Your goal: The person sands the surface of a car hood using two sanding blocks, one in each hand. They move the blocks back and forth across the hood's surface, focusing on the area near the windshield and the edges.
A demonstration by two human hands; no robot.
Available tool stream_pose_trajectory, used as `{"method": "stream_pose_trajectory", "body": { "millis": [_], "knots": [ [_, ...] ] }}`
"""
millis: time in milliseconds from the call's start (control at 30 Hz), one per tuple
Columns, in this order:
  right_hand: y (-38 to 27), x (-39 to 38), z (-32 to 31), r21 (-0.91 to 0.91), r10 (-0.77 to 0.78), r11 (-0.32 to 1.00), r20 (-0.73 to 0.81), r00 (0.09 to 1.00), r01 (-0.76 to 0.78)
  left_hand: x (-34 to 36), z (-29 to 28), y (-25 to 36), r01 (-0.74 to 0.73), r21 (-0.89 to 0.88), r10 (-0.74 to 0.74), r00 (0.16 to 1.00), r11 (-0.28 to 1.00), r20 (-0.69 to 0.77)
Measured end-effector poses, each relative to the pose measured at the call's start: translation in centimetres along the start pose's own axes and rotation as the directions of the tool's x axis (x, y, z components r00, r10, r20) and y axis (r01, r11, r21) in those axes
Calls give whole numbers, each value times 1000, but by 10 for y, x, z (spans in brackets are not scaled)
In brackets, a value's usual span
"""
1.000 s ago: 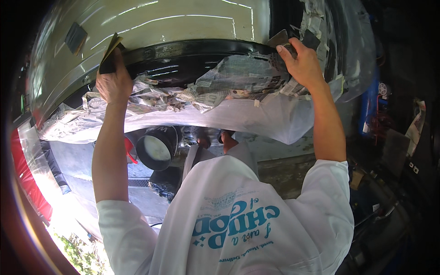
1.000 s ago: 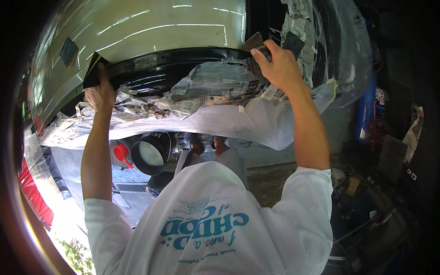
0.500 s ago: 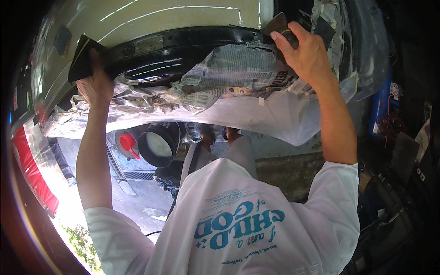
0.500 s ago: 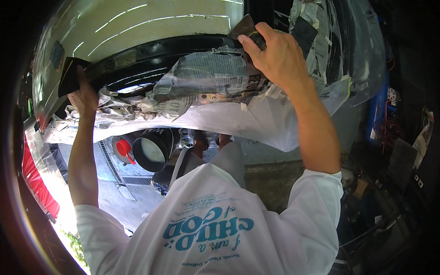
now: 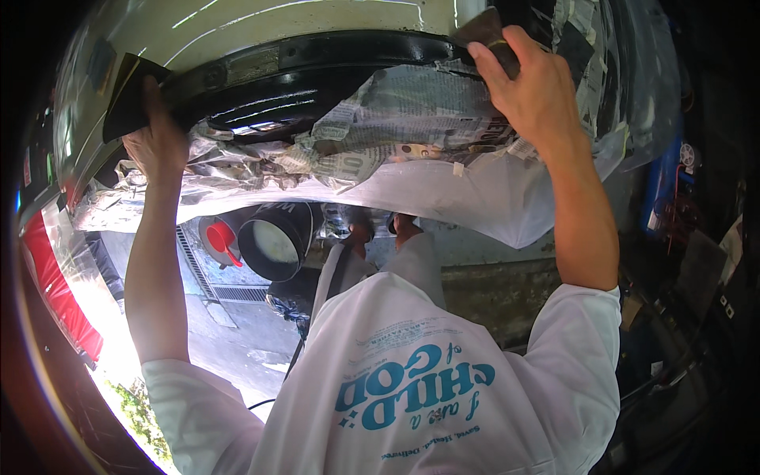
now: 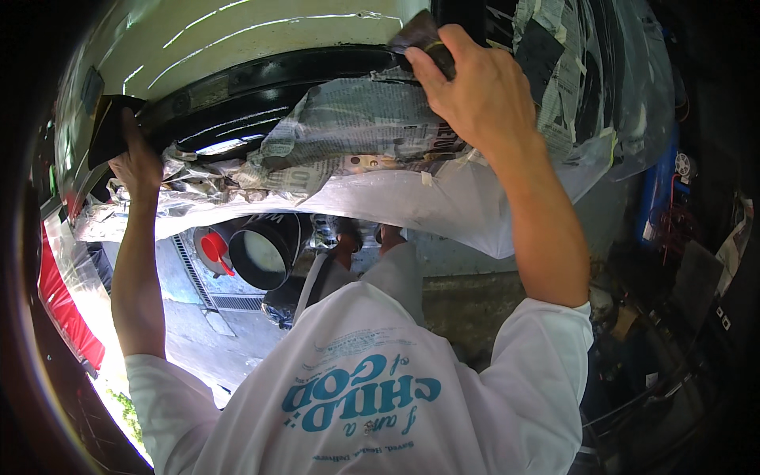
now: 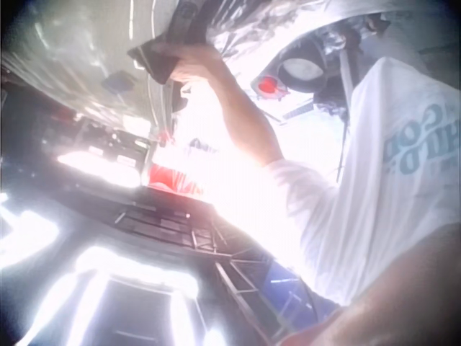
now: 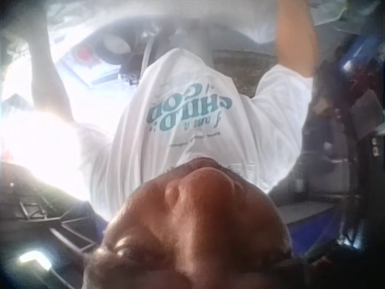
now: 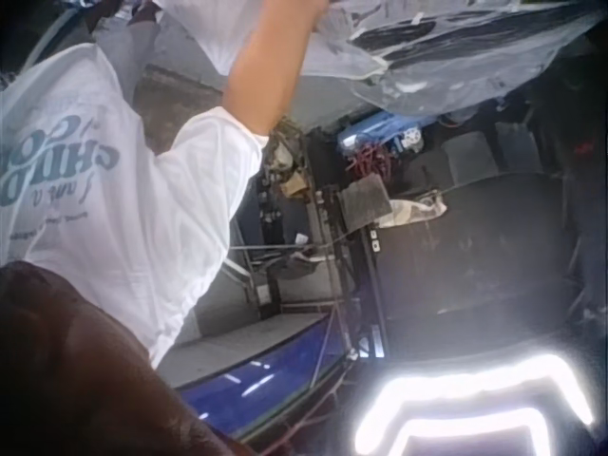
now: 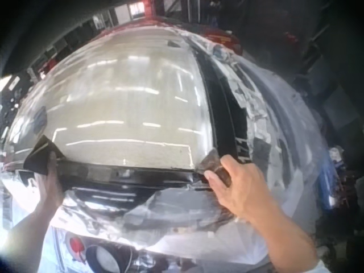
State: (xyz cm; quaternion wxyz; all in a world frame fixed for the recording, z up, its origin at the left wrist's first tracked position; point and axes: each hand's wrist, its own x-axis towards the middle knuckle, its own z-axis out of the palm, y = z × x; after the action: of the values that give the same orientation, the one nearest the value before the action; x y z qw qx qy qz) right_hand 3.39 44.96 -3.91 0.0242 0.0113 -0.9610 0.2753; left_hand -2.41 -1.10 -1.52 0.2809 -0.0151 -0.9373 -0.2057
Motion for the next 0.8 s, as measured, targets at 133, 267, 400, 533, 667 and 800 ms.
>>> {"method": "stream_pose_trajectory", "body": {
  "millis": [133,267,400,533,667,800],
  "knots": [
    [-2,-4,-2,-45,34,998,-31,999,-35,0,1,2,35,0,-35,999,999,22],
    [-2,-2,3,-49,-27,999,-62,998,24,-1,-3,-6,-45,99,40,998,994,56],
    [-5,2,10,-78,-80,994,-88,993,73,-4,-1,7,45,-11,-45,999,999,3],
    [-9,1,6,-26,-39,999,-69,997,37,-2,-4,7,26,13,-26,999,1000,19],
    [-17,7,5,-43,-51,998,-40,998,49,-3,1,9,28,8,-27,999,1000,-25],
    [-10,5,3,-89,-10,996,-13,1000,9,0,-5,18,58,9,-59,997,998,40]
  ]
}}
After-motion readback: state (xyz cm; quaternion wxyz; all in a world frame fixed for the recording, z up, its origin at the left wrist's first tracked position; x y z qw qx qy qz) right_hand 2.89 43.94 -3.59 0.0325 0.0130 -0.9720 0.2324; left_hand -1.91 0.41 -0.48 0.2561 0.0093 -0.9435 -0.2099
